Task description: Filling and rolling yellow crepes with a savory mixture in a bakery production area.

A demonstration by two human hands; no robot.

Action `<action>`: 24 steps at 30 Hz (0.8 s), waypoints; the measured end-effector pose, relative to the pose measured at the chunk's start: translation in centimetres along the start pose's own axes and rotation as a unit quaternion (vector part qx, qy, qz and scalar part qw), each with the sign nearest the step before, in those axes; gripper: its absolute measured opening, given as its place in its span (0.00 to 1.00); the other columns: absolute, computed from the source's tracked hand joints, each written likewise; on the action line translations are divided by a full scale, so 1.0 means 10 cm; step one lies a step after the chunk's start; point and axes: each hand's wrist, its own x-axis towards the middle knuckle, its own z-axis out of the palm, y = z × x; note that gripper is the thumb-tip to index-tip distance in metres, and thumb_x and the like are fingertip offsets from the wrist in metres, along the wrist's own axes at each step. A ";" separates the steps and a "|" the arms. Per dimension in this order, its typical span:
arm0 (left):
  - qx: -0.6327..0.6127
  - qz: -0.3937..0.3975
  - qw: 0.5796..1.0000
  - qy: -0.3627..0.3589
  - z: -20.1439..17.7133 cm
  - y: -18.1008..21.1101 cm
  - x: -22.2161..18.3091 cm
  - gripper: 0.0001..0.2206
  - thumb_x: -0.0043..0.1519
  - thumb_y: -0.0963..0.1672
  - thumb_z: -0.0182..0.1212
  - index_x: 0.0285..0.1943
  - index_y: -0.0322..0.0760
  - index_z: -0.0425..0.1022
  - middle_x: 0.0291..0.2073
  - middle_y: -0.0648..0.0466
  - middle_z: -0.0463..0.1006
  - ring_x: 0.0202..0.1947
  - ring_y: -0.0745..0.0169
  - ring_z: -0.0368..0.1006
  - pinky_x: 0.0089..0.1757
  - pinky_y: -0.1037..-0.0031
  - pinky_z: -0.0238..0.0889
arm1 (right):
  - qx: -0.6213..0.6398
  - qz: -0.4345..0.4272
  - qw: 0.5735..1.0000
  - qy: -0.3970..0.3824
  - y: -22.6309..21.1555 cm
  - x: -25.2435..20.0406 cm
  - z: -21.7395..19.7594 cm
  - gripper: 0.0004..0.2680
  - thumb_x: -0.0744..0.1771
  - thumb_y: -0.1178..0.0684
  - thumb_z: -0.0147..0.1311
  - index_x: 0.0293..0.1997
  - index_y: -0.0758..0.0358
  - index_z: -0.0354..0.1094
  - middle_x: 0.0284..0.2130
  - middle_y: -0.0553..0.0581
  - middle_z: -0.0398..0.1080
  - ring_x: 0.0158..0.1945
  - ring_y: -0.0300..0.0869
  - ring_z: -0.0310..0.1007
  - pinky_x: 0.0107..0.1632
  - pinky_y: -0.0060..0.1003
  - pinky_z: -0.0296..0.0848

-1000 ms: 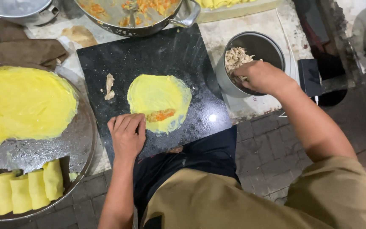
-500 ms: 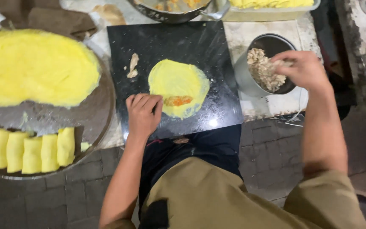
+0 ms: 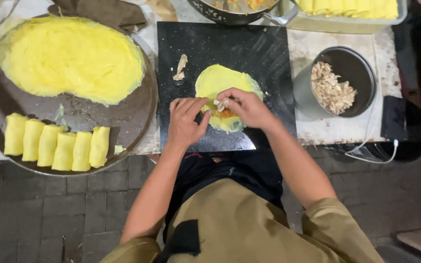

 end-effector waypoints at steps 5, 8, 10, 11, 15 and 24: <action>0.004 0.005 1.000 -0.016 0.02 0.09 0.00 0.14 0.59 0.46 0.66 0.52 0.40 0.77 0.41 0.51 0.80 0.45 0.55 0.76 0.54 0.58 0.55 | -0.162 0.027 0.986 0.001 0.29 -0.10 0.12 0.07 0.69 0.52 0.51 0.53 0.49 0.62 0.46 0.54 0.74 0.49 0.50 0.76 0.52 0.47 0.72; -0.002 0.025 0.999 -0.026 0.06 0.13 0.12 0.16 0.59 0.48 0.67 0.53 0.41 0.77 0.44 0.52 0.79 0.47 0.55 0.75 0.55 0.57 0.53 | -0.235 -0.061 0.969 0.039 0.54 -0.06 0.08 0.07 0.68 0.52 0.54 0.51 0.49 0.68 0.44 0.51 0.74 0.50 0.48 0.74 0.53 0.44 0.73; -0.003 0.033 0.999 -0.034 0.13 0.12 0.09 0.16 0.58 0.50 0.67 0.52 0.43 0.77 0.45 0.54 0.79 0.47 0.56 0.75 0.55 0.58 0.52 | -0.242 -0.136 0.959 0.059 0.57 -0.09 0.10 0.07 0.68 0.54 0.55 0.50 0.53 0.71 0.41 0.52 0.75 0.49 0.47 0.74 0.52 0.42 0.74; 0.005 0.034 0.999 -0.036 0.19 0.10 0.06 0.15 0.57 0.48 0.68 0.51 0.45 0.77 0.43 0.55 0.80 0.45 0.57 0.75 0.54 0.59 0.53 | -0.241 -0.153 0.956 0.072 0.54 -0.11 0.11 0.07 0.67 0.55 0.55 0.49 0.55 0.72 0.43 0.53 0.76 0.51 0.47 0.74 0.54 0.42 0.73; 0.038 0.039 0.998 -0.039 0.30 0.02 0.04 0.06 0.63 0.46 0.62 0.47 0.48 0.79 0.39 0.60 0.81 0.42 0.63 0.76 0.51 0.66 0.54 | -0.250 -0.155 0.955 0.051 0.29 -0.24 0.04 0.09 0.68 0.60 0.51 0.53 0.63 0.72 0.49 0.60 0.74 0.56 0.50 0.72 0.60 0.48 0.69; 0.021 0.024 0.995 -0.097 0.22 0.04 0.00 0.07 0.66 0.42 0.54 0.48 0.45 0.78 0.49 0.59 0.79 0.47 0.64 0.74 0.49 0.71 0.56 | -0.232 -0.156 0.959 0.047 0.26 -0.38 -0.12 0.13 0.67 0.68 0.44 0.55 0.64 0.69 0.47 0.61 0.74 0.53 0.54 0.74 0.59 0.50 0.69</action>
